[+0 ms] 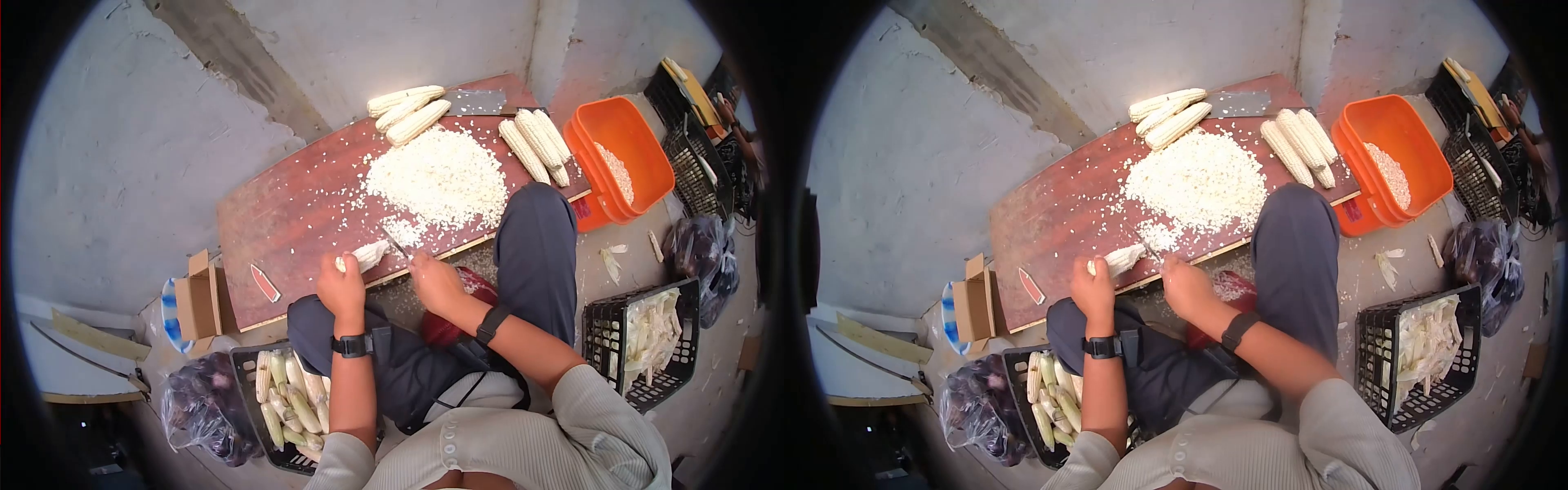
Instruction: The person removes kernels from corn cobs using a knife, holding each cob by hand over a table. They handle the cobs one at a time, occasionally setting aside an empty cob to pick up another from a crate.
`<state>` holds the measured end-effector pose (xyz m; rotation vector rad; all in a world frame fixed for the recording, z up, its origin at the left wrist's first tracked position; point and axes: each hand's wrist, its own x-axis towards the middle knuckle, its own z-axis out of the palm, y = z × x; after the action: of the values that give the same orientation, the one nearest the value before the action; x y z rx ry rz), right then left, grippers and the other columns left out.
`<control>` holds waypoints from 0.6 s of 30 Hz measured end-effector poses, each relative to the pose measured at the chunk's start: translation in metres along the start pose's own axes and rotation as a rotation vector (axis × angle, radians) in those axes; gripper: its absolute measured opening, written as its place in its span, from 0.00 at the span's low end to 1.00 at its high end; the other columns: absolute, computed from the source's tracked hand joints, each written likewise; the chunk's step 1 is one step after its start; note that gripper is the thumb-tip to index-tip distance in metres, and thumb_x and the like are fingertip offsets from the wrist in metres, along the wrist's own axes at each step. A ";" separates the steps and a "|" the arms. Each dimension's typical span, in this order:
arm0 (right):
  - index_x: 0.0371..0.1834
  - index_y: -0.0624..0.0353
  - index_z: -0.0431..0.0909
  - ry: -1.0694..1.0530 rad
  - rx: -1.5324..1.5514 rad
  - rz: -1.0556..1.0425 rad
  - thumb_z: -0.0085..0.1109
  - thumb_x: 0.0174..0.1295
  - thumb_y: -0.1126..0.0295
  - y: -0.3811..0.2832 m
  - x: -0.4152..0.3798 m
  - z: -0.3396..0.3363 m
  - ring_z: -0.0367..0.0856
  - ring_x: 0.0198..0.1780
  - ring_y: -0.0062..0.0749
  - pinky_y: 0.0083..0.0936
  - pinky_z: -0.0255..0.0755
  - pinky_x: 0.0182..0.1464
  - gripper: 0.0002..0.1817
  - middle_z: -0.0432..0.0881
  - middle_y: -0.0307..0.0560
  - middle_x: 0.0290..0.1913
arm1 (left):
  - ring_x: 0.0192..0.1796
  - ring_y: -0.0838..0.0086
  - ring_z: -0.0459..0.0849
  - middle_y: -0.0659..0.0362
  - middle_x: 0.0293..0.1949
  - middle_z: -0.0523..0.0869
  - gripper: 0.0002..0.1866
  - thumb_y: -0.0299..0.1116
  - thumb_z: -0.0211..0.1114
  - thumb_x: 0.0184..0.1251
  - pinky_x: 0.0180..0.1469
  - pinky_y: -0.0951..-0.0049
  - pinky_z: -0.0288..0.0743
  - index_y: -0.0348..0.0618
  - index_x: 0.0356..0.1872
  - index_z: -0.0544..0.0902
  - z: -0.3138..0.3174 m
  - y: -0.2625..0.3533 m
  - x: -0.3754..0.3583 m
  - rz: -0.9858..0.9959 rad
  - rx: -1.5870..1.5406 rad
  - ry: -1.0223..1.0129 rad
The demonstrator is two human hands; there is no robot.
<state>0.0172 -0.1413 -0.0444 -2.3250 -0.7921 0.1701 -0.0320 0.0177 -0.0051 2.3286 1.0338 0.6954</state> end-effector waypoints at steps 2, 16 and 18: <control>0.37 0.66 0.70 0.029 -0.050 -0.017 0.46 0.65 0.68 -0.016 -0.005 -0.016 0.82 0.28 0.51 0.42 0.76 0.29 0.10 0.81 0.55 0.27 | 0.31 0.44 0.80 0.42 0.26 0.81 0.16 0.44 0.59 0.60 0.33 0.52 0.71 0.37 0.31 0.76 -0.005 0.000 0.000 0.015 0.029 -0.024; 0.30 0.63 0.69 -0.049 -0.168 -0.101 0.45 0.63 0.71 -0.025 0.005 0.008 0.82 0.24 0.44 0.37 0.75 0.24 0.07 0.79 0.52 0.22 | 0.30 0.45 0.79 0.43 0.25 0.81 0.16 0.45 0.59 0.59 0.31 0.52 0.70 0.39 0.29 0.77 0.000 0.002 0.007 0.045 0.114 -0.108; 0.30 0.63 0.69 -0.010 -0.152 -0.092 0.46 0.61 0.72 -0.026 0.009 0.014 0.82 0.24 0.42 0.35 0.76 0.24 0.06 0.79 0.52 0.21 | 0.30 0.44 0.79 0.44 0.24 0.81 0.16 0.45 0.58 0.58 0.31 0.52 0.70 0.39 0.28 0.77 0.002 0.000 0.010 0.053 0.101 -0.091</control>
<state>0.0074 -0.1131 -0.0380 -2.4243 -0.9440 0.0834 -0.0252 0.0246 -0.0042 2.4585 0.9910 0.5634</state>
